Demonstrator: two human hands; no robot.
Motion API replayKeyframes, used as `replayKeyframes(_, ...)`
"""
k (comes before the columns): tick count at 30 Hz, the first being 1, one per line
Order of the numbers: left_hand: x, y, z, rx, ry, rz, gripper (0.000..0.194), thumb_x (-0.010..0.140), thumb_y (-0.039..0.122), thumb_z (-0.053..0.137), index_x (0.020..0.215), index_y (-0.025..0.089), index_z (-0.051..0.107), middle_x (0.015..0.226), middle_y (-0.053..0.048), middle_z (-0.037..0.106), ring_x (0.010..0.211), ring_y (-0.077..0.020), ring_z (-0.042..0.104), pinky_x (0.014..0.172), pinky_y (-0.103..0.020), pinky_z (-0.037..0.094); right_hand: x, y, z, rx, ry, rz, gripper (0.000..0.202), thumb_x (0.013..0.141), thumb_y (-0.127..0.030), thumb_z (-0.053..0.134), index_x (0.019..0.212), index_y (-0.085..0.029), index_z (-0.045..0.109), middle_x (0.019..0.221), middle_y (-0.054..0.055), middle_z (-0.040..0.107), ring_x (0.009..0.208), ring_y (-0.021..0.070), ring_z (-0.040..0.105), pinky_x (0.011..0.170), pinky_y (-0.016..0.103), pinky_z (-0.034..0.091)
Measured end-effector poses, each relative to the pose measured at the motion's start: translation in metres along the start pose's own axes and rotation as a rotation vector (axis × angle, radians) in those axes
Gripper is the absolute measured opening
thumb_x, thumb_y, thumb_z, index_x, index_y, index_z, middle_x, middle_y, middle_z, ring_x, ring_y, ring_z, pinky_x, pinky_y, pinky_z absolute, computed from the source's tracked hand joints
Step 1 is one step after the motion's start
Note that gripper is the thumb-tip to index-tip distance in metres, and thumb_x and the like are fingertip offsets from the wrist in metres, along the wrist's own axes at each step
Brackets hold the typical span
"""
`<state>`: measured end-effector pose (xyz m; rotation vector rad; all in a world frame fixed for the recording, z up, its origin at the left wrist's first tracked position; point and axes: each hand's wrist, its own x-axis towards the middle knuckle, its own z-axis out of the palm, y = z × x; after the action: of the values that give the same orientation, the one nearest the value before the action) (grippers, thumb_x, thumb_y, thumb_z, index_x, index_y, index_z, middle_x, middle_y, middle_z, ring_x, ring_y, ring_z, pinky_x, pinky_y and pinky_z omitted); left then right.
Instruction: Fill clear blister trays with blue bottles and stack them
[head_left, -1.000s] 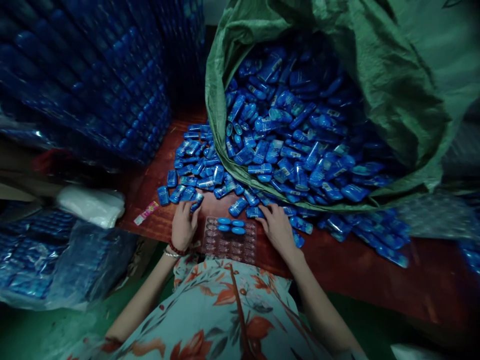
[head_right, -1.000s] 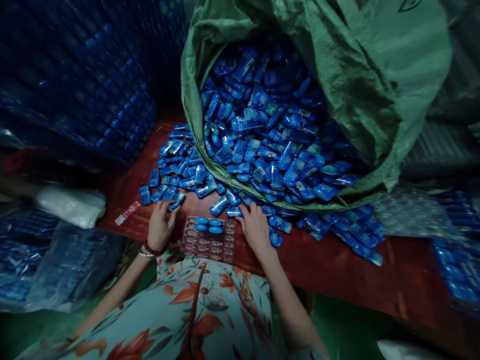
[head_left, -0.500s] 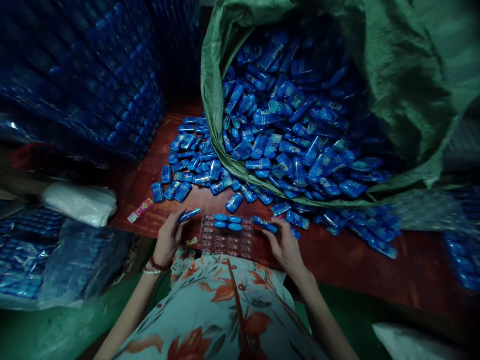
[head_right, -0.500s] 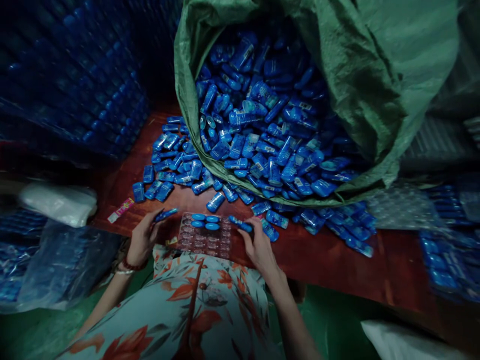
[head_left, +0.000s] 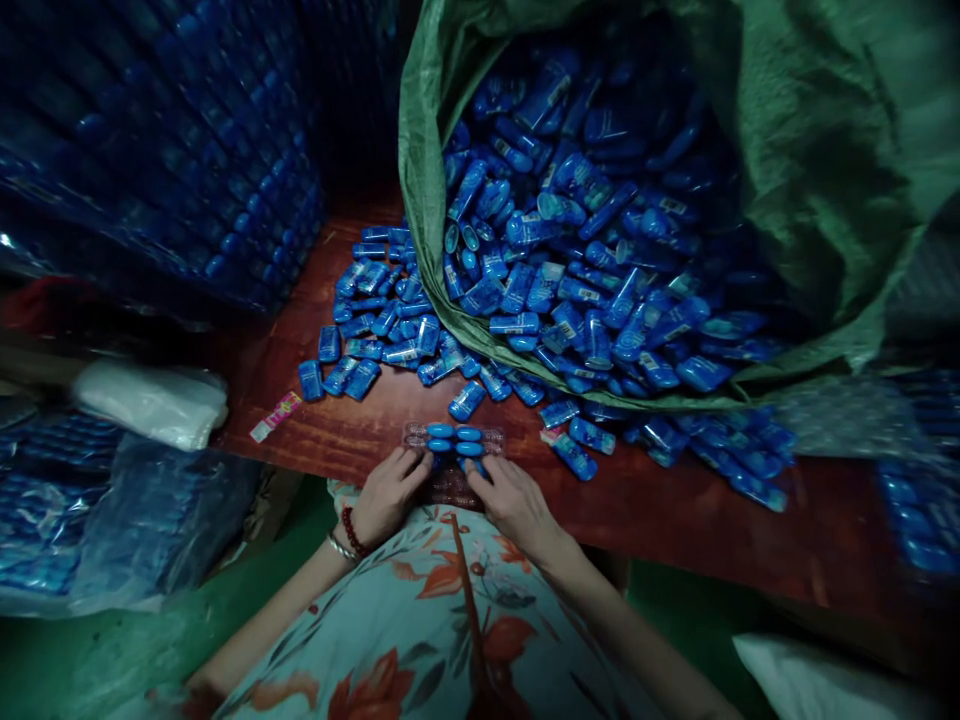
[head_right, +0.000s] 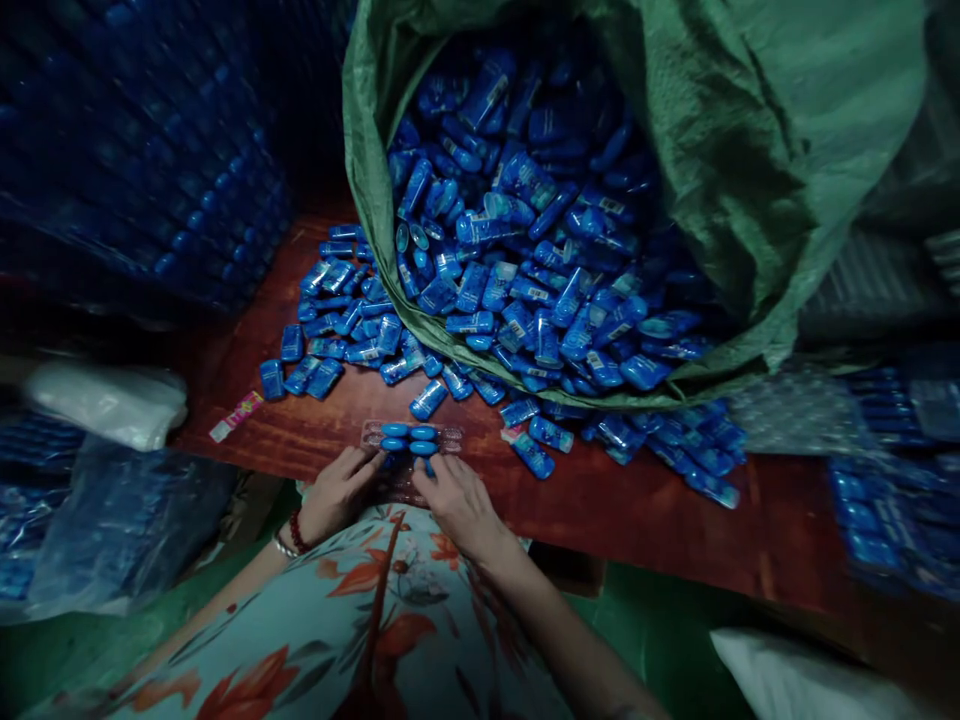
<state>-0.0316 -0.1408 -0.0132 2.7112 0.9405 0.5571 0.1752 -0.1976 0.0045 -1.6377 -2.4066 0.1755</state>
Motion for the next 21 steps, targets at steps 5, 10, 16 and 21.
replayKeyframes(5, 0.017, 0.004, -0.013, 0.01, -0.178, 0.057, 0.027, 0.087, 0.01, 0.039, 0.109, 0.014, 0.053, 0.094, -0.011, 0.059, 0.087, -0.0208, 0.054, 0.077, -0.034, 0.051, 0.012, 0.002, -0.013, 0.087, -0.109, -0.015, 0.028, 0.086, -0.008, 0.044, 0.109, -0.019, 0.058, 0.088, 0.007, 0.058, 0.082, 0.0165, 0.055, 0.07, 0.026, 0.046)
replayKeyframes(10, 0.019, 0.005, -0.008, 0.008, -0.227, 0.071, 0.027, 0.087, 0.01, 0.038, 0.108, 0.014, 0.054, 0.095, -0.012, 0.058, 0.087, -0.0213, 0.054, 0.075, -0.036, 0.051, 0.015, 0.004, -0.007, 0.145, -0.122, -0.01, 0.033, 0.085, -0.008, 0.045, 0.113, -0.021, 0.058, 0.099, 0.008, 0.06, 0.088, 0.017, 0.057, 0.076, 0.028, 0.046)
replayKeyframes(16, -0.003, -0.003, 0.013, -0.019, 0.061, 0.053, 0.042, 0.088, 0.012, 0.041, 0.13, 0.018, 0.045, 0.112, -0.015, 0.054, 0.094, -0.0204, 0.053, 0.079, -0.034, 0.049, 0.013, -0.012, 0.006, -0.024, -0.02, 0.056, 0.029, 0.087, -0.014, 0.045, 0.111, -0.022, 0.061, 0.091, 0.008, 0.062, 0.08, 0.0174, 0.057, 0.078, 0.032, 0.042)
replayKeyframes(21, -0.012, 0.0, 0.022, 0.056, 0.113, -0.11, 0.048, 0.088, 0.013, 0.041, 0.132, 0.032, 0.045, 0.126, -0.012, 0.048, 0.107, -0.0231, 0.049, 0.084, -0.038, 0.043, 0.011, -0.007, 0.004, -0.004, -0.008, 0.069, 0.033, 0.088, -0.016, 0.048, 0.118, -0.024, 0.057, 0.091, 0.006, 0.063, 0.081, 0.0165, 0.057, 0.076, 0.03, 0.041)
